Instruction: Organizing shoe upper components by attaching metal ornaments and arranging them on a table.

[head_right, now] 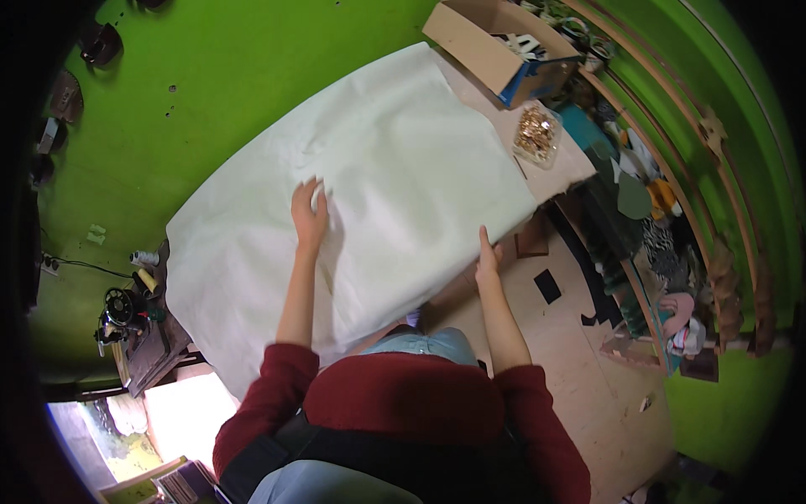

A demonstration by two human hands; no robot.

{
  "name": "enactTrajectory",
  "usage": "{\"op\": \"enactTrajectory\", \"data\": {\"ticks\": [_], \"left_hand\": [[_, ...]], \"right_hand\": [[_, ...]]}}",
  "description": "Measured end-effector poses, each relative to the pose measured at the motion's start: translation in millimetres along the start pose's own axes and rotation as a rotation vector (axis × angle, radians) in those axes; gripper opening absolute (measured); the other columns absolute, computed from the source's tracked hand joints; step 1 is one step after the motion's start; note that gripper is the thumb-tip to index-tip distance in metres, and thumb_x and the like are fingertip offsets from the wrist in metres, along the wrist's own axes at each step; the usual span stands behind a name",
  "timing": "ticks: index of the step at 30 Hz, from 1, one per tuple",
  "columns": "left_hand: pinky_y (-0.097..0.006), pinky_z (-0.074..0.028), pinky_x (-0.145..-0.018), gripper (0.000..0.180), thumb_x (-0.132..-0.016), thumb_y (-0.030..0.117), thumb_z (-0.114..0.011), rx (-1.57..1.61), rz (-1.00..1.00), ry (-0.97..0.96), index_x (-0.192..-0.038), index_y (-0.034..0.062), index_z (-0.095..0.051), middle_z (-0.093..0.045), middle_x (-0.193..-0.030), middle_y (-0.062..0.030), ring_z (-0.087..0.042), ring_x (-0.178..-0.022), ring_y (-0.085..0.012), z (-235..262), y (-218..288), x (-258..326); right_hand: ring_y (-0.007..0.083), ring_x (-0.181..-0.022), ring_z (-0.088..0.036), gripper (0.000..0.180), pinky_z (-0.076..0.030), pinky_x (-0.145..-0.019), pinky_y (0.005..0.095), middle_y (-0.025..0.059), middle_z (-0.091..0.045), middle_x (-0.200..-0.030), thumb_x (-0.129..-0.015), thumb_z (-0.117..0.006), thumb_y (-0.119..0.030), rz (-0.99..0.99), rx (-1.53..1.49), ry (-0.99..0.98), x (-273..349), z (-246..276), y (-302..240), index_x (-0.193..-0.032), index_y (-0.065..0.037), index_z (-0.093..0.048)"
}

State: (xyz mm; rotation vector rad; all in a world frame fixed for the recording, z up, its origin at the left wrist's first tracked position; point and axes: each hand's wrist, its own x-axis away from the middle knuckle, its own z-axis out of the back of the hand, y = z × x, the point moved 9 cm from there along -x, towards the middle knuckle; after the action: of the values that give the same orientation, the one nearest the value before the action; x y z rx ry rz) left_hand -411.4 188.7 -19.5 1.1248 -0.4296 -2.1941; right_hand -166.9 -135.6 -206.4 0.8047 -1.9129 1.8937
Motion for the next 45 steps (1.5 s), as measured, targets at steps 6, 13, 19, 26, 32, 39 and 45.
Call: {"op": "enactTrajectory", "data": {"ticks": [6, 13, 19, 26, 32, 39, 45], "left_hand": [[-0.054, -0.026, -0.100, 0.035, -0.088, 0.023, -0.042, -0.253, 0.118, -0.308, -0.121, 0.0155, -0.052, -0.044, -0.131, -0.0124, -0.034, -0.124, -0.0378, -90.7, -100.6, -129.6], [-0.069, -0.006, -0.097, 0.055, -0.090, 0.053, -0.027, -0.362, 0.411, -0.676, -0.139, 0.0314, -0.021, -0.009, -0.149, -0.0035, -0.005, -0.136, -0.0339, -165.0, -152.0, -153.8], [-0.071, 0.001, -0.095, 0.071, -0.082, 0.068, -0.026, -0.582, 0.476, -0.714, -0.141, 0.0330, -0.011, -0.003, -0.149, -0.0009, 0.002, -0.136, -0.0321, -170.7, -171.8, -146.1], [-0.071, 0.002, -0.095, 0.075, -0.079, 0.070, -0.029, -0.546, 0.524, -0.750, -0.141, 0.0315, -0.013, -0.001, -0.149, -0.0002, 0.007, -0.136, -0.0322, -184.3, -164.3, -159.7], [-0.066, -0.003, -0.098, 0.044, -0.085, 0.042, -0.049, 0.061, 0.540, -0.267, -0.124, 0.0204, -0.050, -0.043, -0.133, -0.0065, -0.036, -0.126, -0.0274, -147.5, -263.3, -181.9], [-0.069, -0.003, -0.096, 0.040, -0.086, 0.032, -0.048, -0.285, 0.604, -0.268, -0.124, 0.0189, -0.049, -0.046, -0.129, -0.0077, -0.039, -0.122, -0.0281, -101.3, -292.3, -177.3], [-0.070, -0.001, -0.095, 0.038, -0.085, 0.038, -0.050, -0.415, 0.628, -0.364, -0.115, 0.0156, -0.056, -0.051, -0.124, -0.0043, -0.039, -0.122, -0.0243, -110.9, -280.3, -187.6]], "right_hand": [[0.0177, -0.045, -0.055, 0.060, -0.046, -0.052, 0.0313, 0.0071, -0.057, -0.051, -0.077, -0.059, -0.055, 0.179, 0.565, -0.210, -8.7, 10.0, -19.2, -0.058, 0.002, -0.058], [0.0178, -0.040, -0.054, 0.059, -0.044, -0.047, 0.0307, 0.0085, -0.053, -0.043, -0.080, -0.057, -0.050, 0.415, 1.015, -0.041, 14.4, 14.5, -82.9, -0.048, -0.001, -0.056], [0.0181, -0.038, -0.051, 0.059, -0.041, -0.044, 0.0300, 0.0090, -0.051, -0.042, -0.081, -0.058, -0.047, 0.424, 0.978, 0.090, 19.6, 35.3, -92.2, -0.047, 0.001, -0.054], [0.0204, -0.046, -0.055, 0.060, -0.043, -0.051, 0.0306, 0.0089, -0.051, -0.043, -0.082, -0.052, -0.052, 0.153, 1.326, 0.048, -6.2, 44.5, -69.2, -0.046, -0.004, -0.055], [0.0176, -0.051, -0.055, 0.050, -0.042, -0.053, 0.0307, 0.0071, -0.054, -0.051, -0.083, -0.050, -0.049, 0.183, 1.193, -0.527, 15.8, -75.9, -153.7, -0.058, -0.007, -0.058], [0.0244, -0.092, -0.058, 0.032, -0.044, -0.081, 0.0317, 0.0144, -0.062, -0.097, -0.083, -0.057, -0.030, 0.866, 0.902, -0.739, -78.5, -284.6, -246.2, -0.103, -0.005, -0.058], [0.0304, -0.101, -0.056, 0.041, -0.044, -0.085, 0.0354, 0.0173, -0.059, -0.108, -0.077, -0.063, -0.028, 0.952, 1.045, -0.220, -202.9, -366.3, -274.2, -0.110, -0.005, -0.056]]}}
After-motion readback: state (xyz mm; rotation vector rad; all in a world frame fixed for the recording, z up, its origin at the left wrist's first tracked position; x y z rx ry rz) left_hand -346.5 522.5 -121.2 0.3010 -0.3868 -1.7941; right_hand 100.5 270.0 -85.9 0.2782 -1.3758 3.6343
